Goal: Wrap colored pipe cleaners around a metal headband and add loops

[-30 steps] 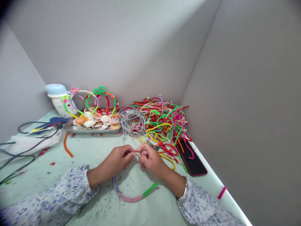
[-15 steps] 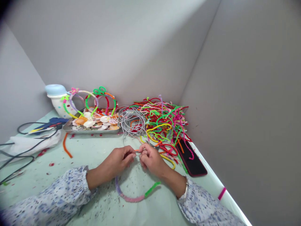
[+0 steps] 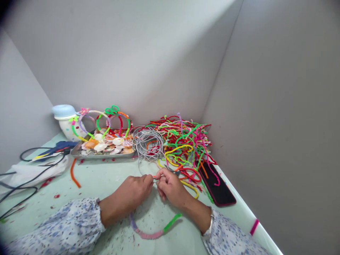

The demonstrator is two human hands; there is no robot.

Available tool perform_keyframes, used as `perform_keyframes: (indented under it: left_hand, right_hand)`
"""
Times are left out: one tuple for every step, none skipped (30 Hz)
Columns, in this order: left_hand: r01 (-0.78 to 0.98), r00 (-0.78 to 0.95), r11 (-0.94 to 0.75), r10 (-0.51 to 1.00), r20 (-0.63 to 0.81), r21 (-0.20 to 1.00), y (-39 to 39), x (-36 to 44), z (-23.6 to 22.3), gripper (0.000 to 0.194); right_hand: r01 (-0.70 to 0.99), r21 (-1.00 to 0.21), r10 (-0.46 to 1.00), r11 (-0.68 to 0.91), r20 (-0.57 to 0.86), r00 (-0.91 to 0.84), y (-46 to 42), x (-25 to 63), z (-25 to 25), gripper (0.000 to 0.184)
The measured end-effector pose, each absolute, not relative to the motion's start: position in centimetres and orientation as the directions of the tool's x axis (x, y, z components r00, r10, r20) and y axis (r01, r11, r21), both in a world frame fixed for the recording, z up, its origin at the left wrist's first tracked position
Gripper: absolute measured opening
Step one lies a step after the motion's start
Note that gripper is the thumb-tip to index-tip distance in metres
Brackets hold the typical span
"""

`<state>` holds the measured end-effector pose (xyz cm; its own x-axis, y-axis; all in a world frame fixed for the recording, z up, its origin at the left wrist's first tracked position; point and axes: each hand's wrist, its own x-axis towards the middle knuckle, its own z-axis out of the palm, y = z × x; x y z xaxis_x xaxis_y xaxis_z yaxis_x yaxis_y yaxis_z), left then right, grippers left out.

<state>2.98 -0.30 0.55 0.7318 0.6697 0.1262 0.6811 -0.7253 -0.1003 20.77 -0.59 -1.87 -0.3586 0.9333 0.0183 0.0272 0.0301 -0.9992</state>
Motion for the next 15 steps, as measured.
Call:
perform_keyframes:
  left_hand:
    - [0.660, 0.751, -0.741, 0.650, 0.111, -0.123, -0.2, 3.0, 0.7, 0.017]
    - [0.641, 0.767, -0.756, 0.634, 0.098, -0.133, 0.0, 3.1, 0.9, 0.017]
    - [0.630, 0.776, -0.765, 0.624, 0.089, -0.131, 0.2, 3.1, 1.0, 0.017]
    - [0.631, 0.776, -0.768, 0.625, 0.088, -0.113, 0.4, 3.2, 1.0, 0.017]
    - [0.636, 0.771, -0.768, 0.629, 0.096, -0.079, 0.5, 3.4, 1.0, 0.017]
    - [0.644, 0.762, -0.765, 0.638, 0.110, -0.028, 0.8, 3.5, 0.9, 0.017]
    - [0.675, 0.725, -0.736, 0.675, 0.137, 0.055, 1.0, 3.6, 0.8, 0.016]
    - [0.714, 0.658, -0.678, 0.735, 0.162, 0.174, 1.2, 3.6, 0.7, 0.014]
    - [0.730, 0.578, -0.602, 0.796, 0.178, 0.324, 1.4, 3.6, 0.5, 0.011]
    - [0.700, 0.518, -0.533, 0.837, 0.176, 0.475, 1.6, 3.5, 0.4, 0.009]
    - [0.647, 0.481, -0.468, 0.863, 0.153, 0.602, 1.9, 3.5, 0.4, 0.011]
    - [0.587, 0.459, -0.401, 0.880, 0.118, 0.704, 2.1, 3.3, 0.3, 0.015]
    - [0.513, 0.459, -0.327, 0.886, 0.068, 0.794, 2.4, 3.2, 0.3, 0.017]
    - [0.441, 0.469, -0.223, 0.883, -0.012, 0.870, 2.6, 3.1, 0.2, 0.019]
    - [0.382, 0.497, -0.112, 0.862, -0.102, 0.917, 2.9, 3.0, 0.2, 0.022]
  right_hand:
    - [0.026, -0.999, 0.937, 0.021, 0.010, -0.350, -0.5, 20.8, -1.9, 0.011]
    - [0.024, -1.000, 0.940, 0.013, 0.004, -0.341, -0.4, 20.8, -1.9, 0.010]
    - [0.020, -1.000, 0.944, 0.008, 0.001, -0.330, -0.3, 20.8, -2.0, 0.009]
    - [0.016, -1.000, 0.947, 0.004, -0.002, -0.321, -0.2, 20.8, -1.9, 0.009]
    - [0.011, -1.000, 0.951, 0.000, -0.003, -0.310, -0.2, 20.9, -1.9, 0.008]
    - [0.007, -1.000, 0.954, -0.001, -0.003, -0.301, -0.2, 20.9, -1.9, 0.008]
    - [0.003, -1.000, 0.957, 0.001, 0.000, -0.290, -0.1, 20.8, -1.9, 0.008]
    - [0.003, -1.000, 0.960, 0.005, 0.004, -0.279, -0.2, 20.8, -1.9, 0.008]
    - [0.007, -1.000, 0.963, 0.013, 0.011, -0.270, -0.2, 20.8, -1.9, 0.008]
    - [0.010, -1.000, 0.967, 0.025, 0.021, -0.252, -0.3, 20.8, -1.9, 0.007]
    - [0.011, -1.000, 0.969, 0.029, 0.025, -0.245, -0.4, 20.8, -1.8, 0.006]
    - [0.016, -0.999, 0.971, 0.035, 0.030, -0.239, -0.4, 20.8, -1.8, 0.005]
    - [0.028, -0.999, 0.972, 0.045, 0.037, -0.231, -0.5, 20.8, -1.7, 0.005]
    - [0.039, -0.998, 0.973, 0.051, 0.040, -0.227, -0.6, 20.8, -1.6, 0.005]
    - [0.049, -0.997, 0.974, 0.054, 0.041, -0.221, -0.6, 20.8, -1.6, 0.005]
